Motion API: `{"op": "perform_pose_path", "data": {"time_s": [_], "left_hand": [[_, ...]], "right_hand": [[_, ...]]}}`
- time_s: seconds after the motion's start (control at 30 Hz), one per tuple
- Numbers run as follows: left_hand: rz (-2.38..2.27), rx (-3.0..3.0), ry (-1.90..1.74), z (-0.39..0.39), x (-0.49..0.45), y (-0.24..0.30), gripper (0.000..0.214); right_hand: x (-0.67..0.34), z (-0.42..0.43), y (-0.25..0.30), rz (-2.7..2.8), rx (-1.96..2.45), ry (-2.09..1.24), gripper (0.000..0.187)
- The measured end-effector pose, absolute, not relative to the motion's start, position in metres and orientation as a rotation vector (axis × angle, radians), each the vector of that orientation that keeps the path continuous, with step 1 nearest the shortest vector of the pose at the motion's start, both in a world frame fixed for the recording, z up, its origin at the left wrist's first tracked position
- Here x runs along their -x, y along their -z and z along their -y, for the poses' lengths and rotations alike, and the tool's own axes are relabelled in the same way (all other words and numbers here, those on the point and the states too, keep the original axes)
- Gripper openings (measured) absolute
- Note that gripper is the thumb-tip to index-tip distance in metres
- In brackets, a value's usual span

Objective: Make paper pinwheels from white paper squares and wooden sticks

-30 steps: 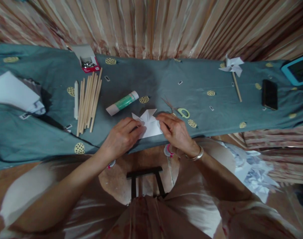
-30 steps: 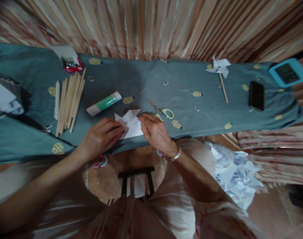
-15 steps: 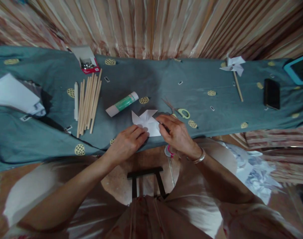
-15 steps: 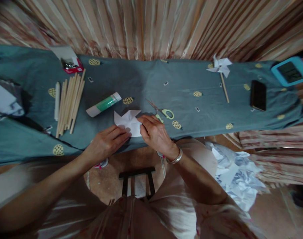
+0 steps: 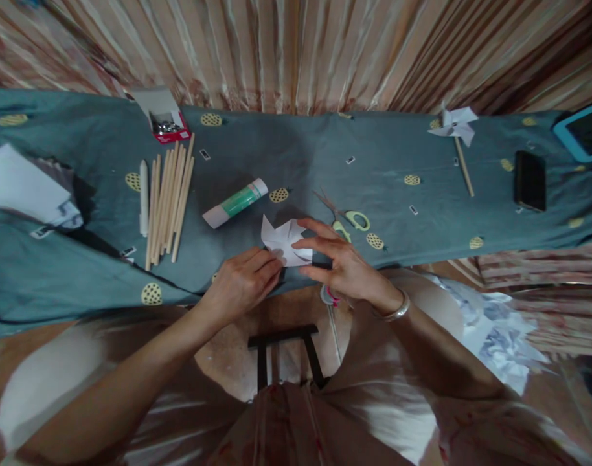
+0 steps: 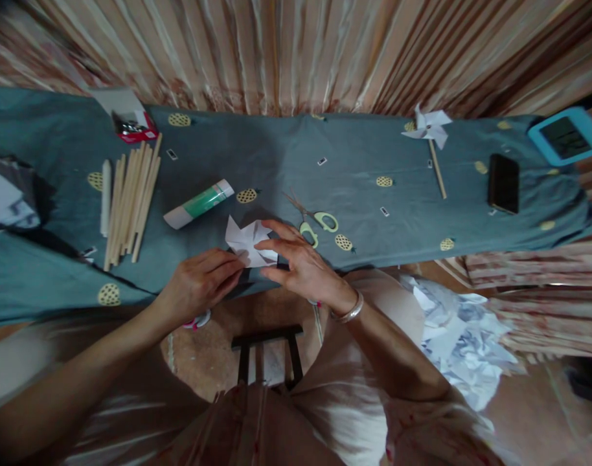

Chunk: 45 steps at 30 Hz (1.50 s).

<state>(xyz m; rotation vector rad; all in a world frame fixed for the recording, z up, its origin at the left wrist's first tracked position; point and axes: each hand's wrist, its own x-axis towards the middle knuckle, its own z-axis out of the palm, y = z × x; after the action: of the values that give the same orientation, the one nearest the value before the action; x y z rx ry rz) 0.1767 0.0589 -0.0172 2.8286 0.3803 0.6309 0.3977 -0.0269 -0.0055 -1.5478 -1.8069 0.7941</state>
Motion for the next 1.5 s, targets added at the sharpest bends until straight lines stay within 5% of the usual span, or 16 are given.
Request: {"op": "perform_pose_path", "data": {"time_s": [0.1,1.5], "left_hand": [[-0.359,-2.816,-0.640,-0.058,-0.177,0.015,0.016],[-0.320,-2.685,-0.569,-0.053,-0.176,0.025,0.021]], "right_hand": [[-0.397,0.023,0.009,1.758,1.507,-0.755,0.008],[-0.379,0.019,0.025,1.800,1.676,-0.480,0.005]]}}
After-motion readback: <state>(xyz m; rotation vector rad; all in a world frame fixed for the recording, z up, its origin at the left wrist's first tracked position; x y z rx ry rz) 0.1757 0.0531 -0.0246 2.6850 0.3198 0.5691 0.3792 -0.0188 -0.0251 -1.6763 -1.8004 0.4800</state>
